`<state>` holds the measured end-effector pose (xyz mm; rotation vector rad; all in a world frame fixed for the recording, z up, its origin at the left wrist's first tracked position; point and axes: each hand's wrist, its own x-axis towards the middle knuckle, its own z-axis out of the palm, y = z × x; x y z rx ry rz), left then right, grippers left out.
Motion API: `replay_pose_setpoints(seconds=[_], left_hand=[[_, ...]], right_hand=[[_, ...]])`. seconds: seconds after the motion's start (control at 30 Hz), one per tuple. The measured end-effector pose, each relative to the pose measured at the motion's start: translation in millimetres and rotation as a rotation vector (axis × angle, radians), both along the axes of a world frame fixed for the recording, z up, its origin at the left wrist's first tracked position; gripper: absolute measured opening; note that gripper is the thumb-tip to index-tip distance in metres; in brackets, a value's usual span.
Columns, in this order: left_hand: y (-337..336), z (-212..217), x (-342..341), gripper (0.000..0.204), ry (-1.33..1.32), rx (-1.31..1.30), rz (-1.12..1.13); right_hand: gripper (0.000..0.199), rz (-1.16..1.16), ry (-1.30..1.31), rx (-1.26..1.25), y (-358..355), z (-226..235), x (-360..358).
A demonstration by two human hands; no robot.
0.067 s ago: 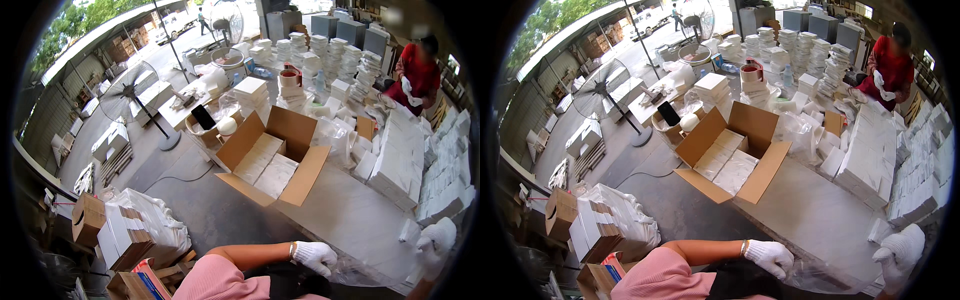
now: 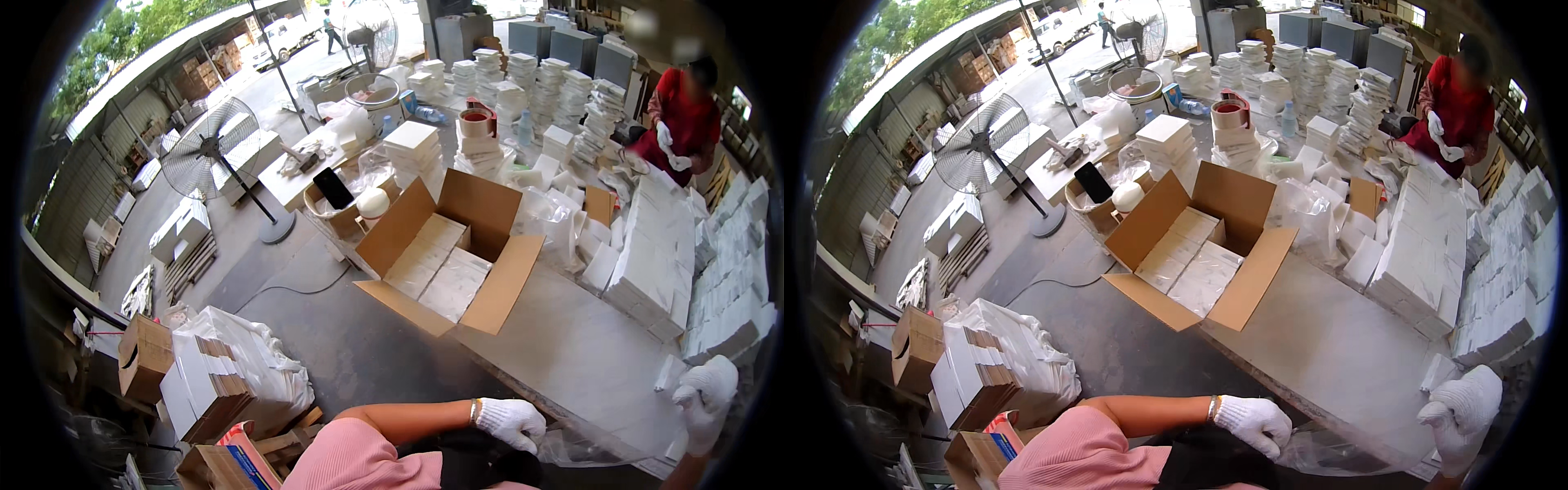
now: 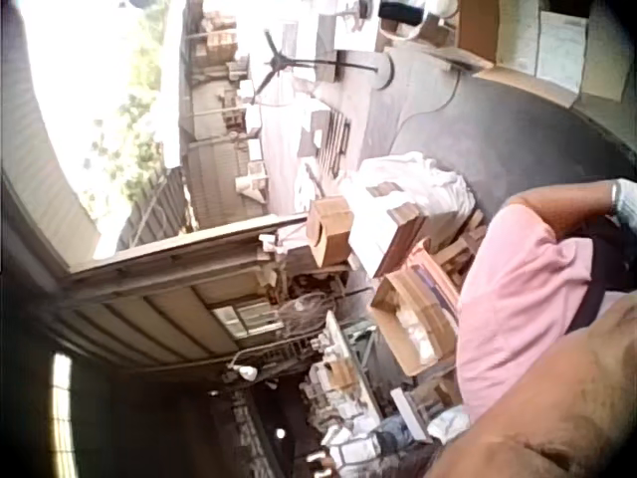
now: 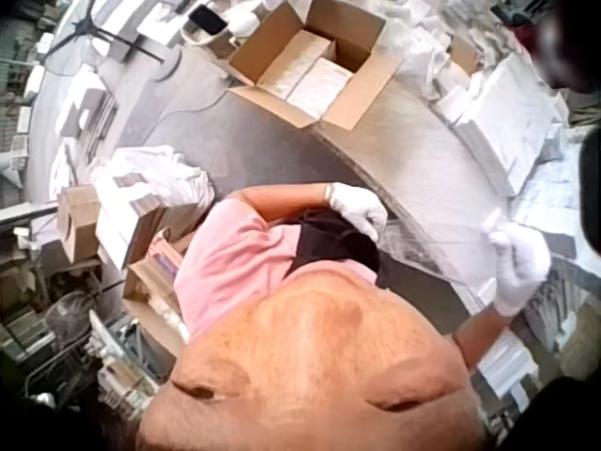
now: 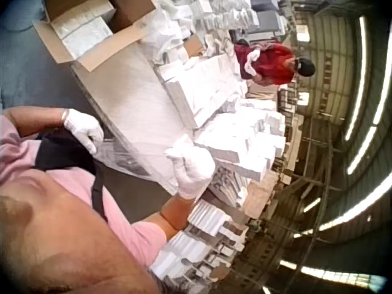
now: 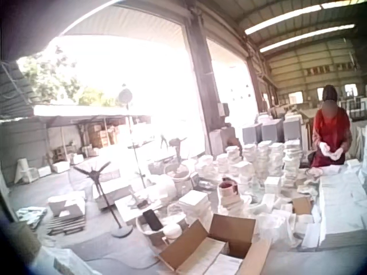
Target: The person packs small white rectangular items into clear plastic bags, places them into a cardboard box, and seals the box with tape. The person then moves the sealed box to a stack of similar boxes.
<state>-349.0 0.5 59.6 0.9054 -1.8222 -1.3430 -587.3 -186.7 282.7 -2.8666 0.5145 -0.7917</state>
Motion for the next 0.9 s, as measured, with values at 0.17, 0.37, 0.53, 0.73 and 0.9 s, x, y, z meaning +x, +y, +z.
replay_pose_setpoints(seconds=[0.17,0.37,0.53,0.73,0.9], left_hand=[[55,-86,-1,0.031,-0.129,0.072,0.058],[84,-177,-1,0.029,-0.289,0.201,0.154],[85,-193,-14,0.027,-0.571,0.164,0.342],[49,-218,-36,0.022,-0.500,-0.002,0.493],[25,-222,-45,0.023,-0.576,0.014,0.549]], right_hand=[[0.030,0.077,0.178,0.083,39,-68,43],[0.034,0.207,0.222,0.232,56,-158,46],[0.035,0.249,0.140,0.209,49,-186,37],[0.030,0.221,0.036,0.199,19,-203,16],[0.027,0.254,-0.001,0.153,-8,-216,16]])
